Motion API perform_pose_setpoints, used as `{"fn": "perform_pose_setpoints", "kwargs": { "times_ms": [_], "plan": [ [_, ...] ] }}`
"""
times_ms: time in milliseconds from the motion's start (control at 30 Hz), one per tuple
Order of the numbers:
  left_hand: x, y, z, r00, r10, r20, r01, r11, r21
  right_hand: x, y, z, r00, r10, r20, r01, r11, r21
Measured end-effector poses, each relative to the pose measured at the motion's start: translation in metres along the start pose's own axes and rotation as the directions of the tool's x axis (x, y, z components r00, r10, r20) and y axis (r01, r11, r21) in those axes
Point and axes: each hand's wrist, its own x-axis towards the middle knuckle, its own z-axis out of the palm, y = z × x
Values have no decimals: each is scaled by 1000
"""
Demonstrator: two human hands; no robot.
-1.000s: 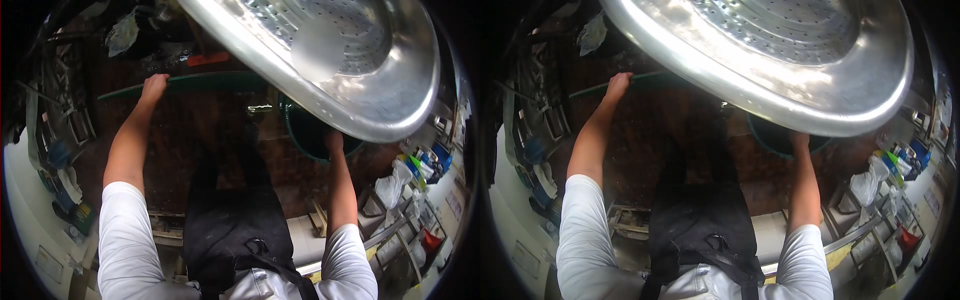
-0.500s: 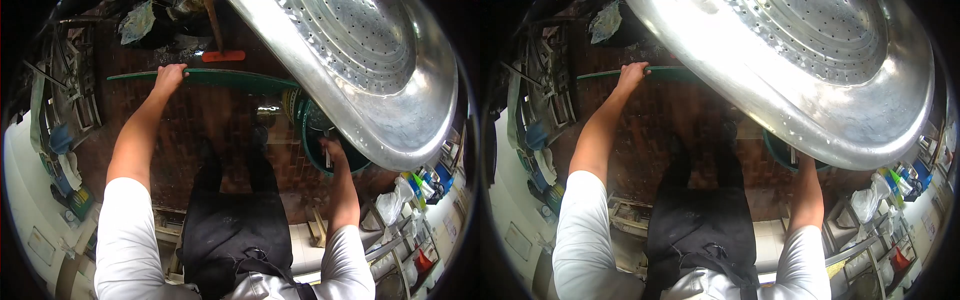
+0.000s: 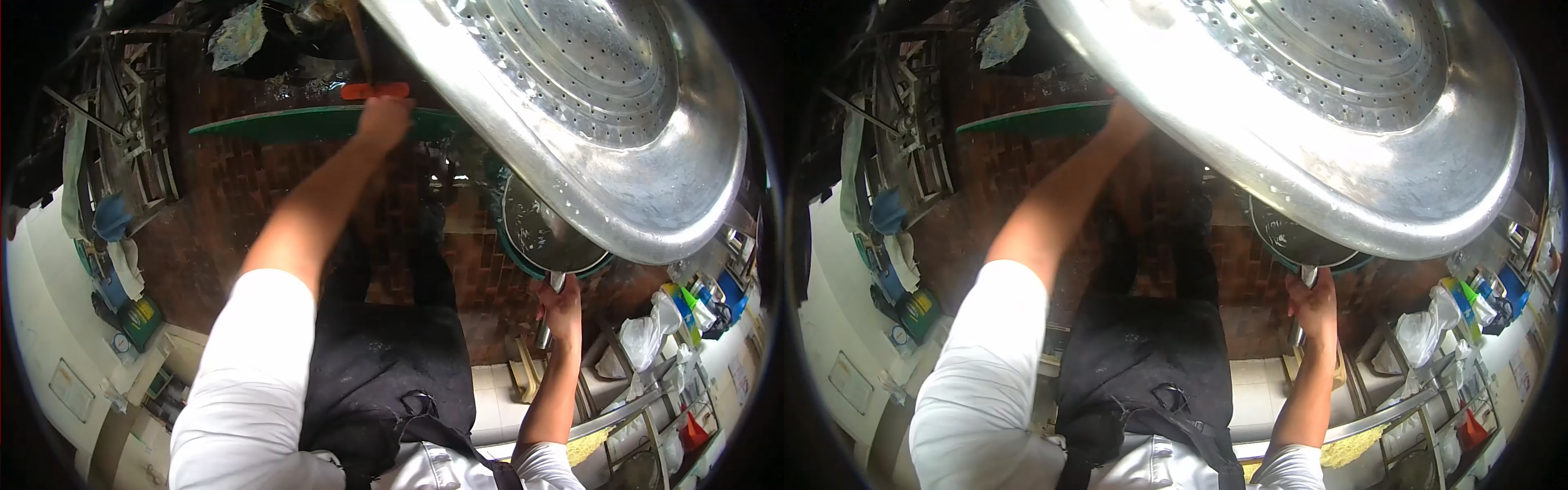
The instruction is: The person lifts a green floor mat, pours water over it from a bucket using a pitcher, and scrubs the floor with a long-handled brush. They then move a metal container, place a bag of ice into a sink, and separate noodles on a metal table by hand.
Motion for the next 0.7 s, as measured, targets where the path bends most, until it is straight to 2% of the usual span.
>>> {"fn": "perform_pose_setpoints", "kwargs": {
  "times_ms": [33, 67, 100, 167, 233, 267, 300, 333, 367, 400, 433, 500, 533, 567, 600, 700],
  "plan": [
    [7, 19, 15, 996, -49, -81, 42, 995, -87, -3, -5, 7, 1000, 0, -30, 0, 1000, -14],
    [13, 35, 29, 982, -106, -156, 78, 981, -176, -5, -5, 10, 999, 14, -41, -18, 994, -109],
    [19, 43, 55, 978, -115, -172, 56, 949, -312, -5, -7, 17, 999, 11, -31, -15, 993, -114],
    [18, 54, 40, 944, -290, -157, 167, 830, -533, -12, -16, 35, 993, 69, -99, -82, 987, -137],
    [9, 64, 10, 979, -172, -109, 156, 977, -145, -21, -35, 54, 995, 33, -91, -43, 993, -112],
    [5, 61, 8, 969, -128, -213, 111, 989, -94, -19, -32, 59, 995, 63, -76, -71, 991, -112],
    [2, 57, 7, 968, -134, -212, 116, 989, -92, -18, -28, 70, 993, -64, -97, 46, 983, -179],
    [1, 53, 6, 991, -120, -51, 117, 992, -55, -20, -31, 72, 995, 76, -62, -83, 989, -120],
    [-1, 49, 1, 988, -110, 111, 113, 993, -21, -20, -29, 79, 995, 49, -85, -63, 983, -175],
    [-9, 41, 1, 993, -114, -8, 114, 993, 1, -14, -15, 87, 978, -192, -82, 154, 928, -340],
    [-13, 33, 2, 993, -121, -9, 121, 993, -4, -11, -5, 90, 978, -194, -80, 155, 925, -347],
    [-22, 17, -10, 982, -152, 116, 151, 988, 18, -12, -16, 115, 949, -304, -87, 241, 875, -420],
    [-25, 6, -16, 981, -156, 118, 155, 988, 12, -14, -30, 128, 915, -399, -61, 337, 839, -428],
    [-26, -6, -23, 961, -137, 239, 140, 990, 6, -15, -50, 142, 873, -487, -34, 426, 794, -433],
    [-27, -19, -29, 927, -114, 357, 124, 992, -4, -9, -45, 152, 889, -456, -28, 398, 802, -445],
    [-41, -60, -51, 910, -116, 397, 157, 985, -72, -1, -53, 188, 904, -427, -9, 372, 798, -475]
  ]
}}
